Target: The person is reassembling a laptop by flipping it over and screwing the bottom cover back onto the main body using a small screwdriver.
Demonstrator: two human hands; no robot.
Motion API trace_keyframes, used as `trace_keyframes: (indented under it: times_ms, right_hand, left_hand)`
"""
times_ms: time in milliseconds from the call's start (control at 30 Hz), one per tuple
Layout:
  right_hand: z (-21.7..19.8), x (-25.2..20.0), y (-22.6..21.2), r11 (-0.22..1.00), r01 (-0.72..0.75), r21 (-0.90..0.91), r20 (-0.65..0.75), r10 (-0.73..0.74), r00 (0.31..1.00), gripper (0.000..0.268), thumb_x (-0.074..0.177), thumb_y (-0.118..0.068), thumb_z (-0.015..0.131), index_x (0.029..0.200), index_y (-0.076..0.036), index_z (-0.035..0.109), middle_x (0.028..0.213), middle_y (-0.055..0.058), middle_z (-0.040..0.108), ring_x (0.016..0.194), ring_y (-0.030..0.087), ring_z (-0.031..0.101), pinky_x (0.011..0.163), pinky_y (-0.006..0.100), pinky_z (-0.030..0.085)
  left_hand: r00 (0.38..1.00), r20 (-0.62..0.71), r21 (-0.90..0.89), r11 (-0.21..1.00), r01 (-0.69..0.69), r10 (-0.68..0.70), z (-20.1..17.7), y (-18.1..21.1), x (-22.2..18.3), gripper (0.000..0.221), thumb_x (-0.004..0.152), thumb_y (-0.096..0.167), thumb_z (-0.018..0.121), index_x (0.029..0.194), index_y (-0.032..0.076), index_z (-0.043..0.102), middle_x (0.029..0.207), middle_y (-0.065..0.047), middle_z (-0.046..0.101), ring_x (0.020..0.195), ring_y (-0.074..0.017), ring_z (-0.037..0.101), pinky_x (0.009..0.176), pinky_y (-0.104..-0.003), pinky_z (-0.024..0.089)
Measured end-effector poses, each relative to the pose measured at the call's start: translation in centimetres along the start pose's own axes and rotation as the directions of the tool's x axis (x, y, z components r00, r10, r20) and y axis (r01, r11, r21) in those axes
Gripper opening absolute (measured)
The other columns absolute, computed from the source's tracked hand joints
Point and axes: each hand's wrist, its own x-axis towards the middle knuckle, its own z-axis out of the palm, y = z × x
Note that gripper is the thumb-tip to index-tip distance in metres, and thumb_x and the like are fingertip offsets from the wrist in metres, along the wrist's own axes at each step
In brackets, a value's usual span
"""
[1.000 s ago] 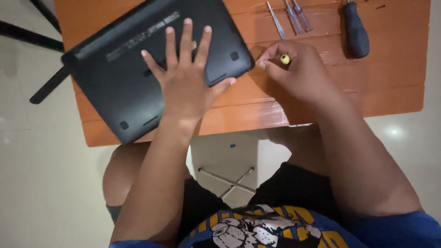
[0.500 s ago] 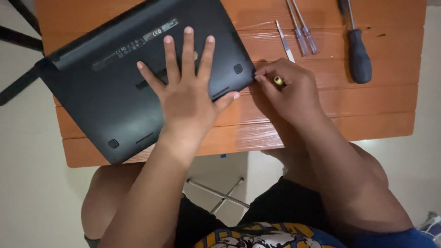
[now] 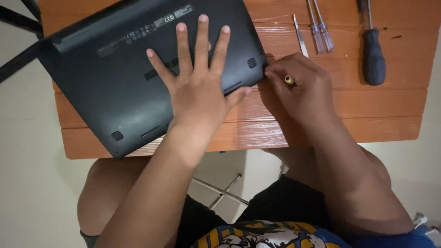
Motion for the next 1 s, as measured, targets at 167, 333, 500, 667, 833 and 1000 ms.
trace_keyframes:
  times_ms: [167,333,500,667,833,1000]
  right_hand:
    - [-0.1,-0.2,0.1,0.997,0.038,-0.062,-0.001,-0.038,0.999,0.011,0.099,0.01,0.077,0.106,0.001,0.078,0.105,0.014,0.074,0.092,0.027,0.072,0.077,0.035,0.055]
    - [0.5,-0.2,-0.3,0.983,0.099,-0.156,-0.063,-0.11,0.992,0.009,0.101,0.011,0.077,0.103,0.002,0.078,0.101,0.014,0.075,0.093,0.027,0.073,0.072,0.034,0.055]
    - [0.3,-0.4,0.0,0.979,0.07,-0.191,-0.073,-0.085,0.994,0.011,0.099,0.007,0.077,0.101,-0.004,0.078,0.104,0.008,0.075,0.09,0.022,0.073,0.068,0.034,0.054]
    - [0.0,-0.4,-0.2,0.99,0.022,-0.139,-0.044,-0.029,0.999,0.011,0.1,0.006,0.075,0.105,-0.004,0.076,0.107,0.009,0.073,0.092,0.023,0.071,0.071,0.034,0.053]
    - [0.0,-0.1,0.0,0.993,-0.105,-0.058,-0.009,0.104,0.995,0.009,0.096,0.0,0.076,0.1,-0.008,0.077,0.103,0.004,0.073,0.089,0.022,0.069,0.072,0.034,0.05]
    - [0.0,0.4,-0.1,0.96,-0.27,0.068,0.021,0.269,0.963,0.008,0.094,-0.004,0.08,0.096,-0.011,0.077,0.099,0.001,0.073,0.084,0.017,0.068,0.073,0.031,0.05]
  left_hand:
    - [1.0,0.03,0.023,1.0,0.001,-0.002,-0.3,0.2,0.1,0.117,0.09,0.089,0.075,0.172,0.029,0.018,0.171,-0.008,0.005,0.155,-0.0411,0.004,0.111,-0.087,0.016]
    - [0.995,0.099,-0.019,1.0,0.013,-0.011,-0.9,0.2,0.1,0.11,0.095,0.089,0.065,0.172,0.029,0.015,0.171,-0.007,0.0,0.156,-0.0422,0.003,0.112,-0.086,0.011]
    - [0.997,0.083,-0.006,1.0,0.002,-0.002,-0.8,0.2,0.1,0.112,0.094,0.089,0.07,0.172,0.029,0.016,0.171,-0.008,0.0,0.156,-0.042,0.002,0.111,-0.087,0.012]
    - [1.0,0.015,0.008,1.0,-0.015,0.015,-0.4,0.2,-0.1,0.115,0.091,0.09,0.077,0.171,0.028,0.022,0.171,-0.008,0.008,0.155,-0.0412,0.007,0.11,-0.087,0.015]
    - [0.999,0.031,0.081,0.997,-0.015,0.013,-0.6,0.2,0.0,0.114,0.095,0.091,0.074,0.172,0.028,0.019,0.171,-0.009,0.008,0.154,-0.0396,0.005,0.11,-0.086,0.019]
    - [1.0,0.013,0.077,0.997,-0.017,0.016,-0.5,0.3,0.0,0.116,0.091,0.092,0.076,0.171,0.028,0.021,0.171,-0.009,0.01,0.155,-0.0397,0.008,0.109,-0.087,0.018]
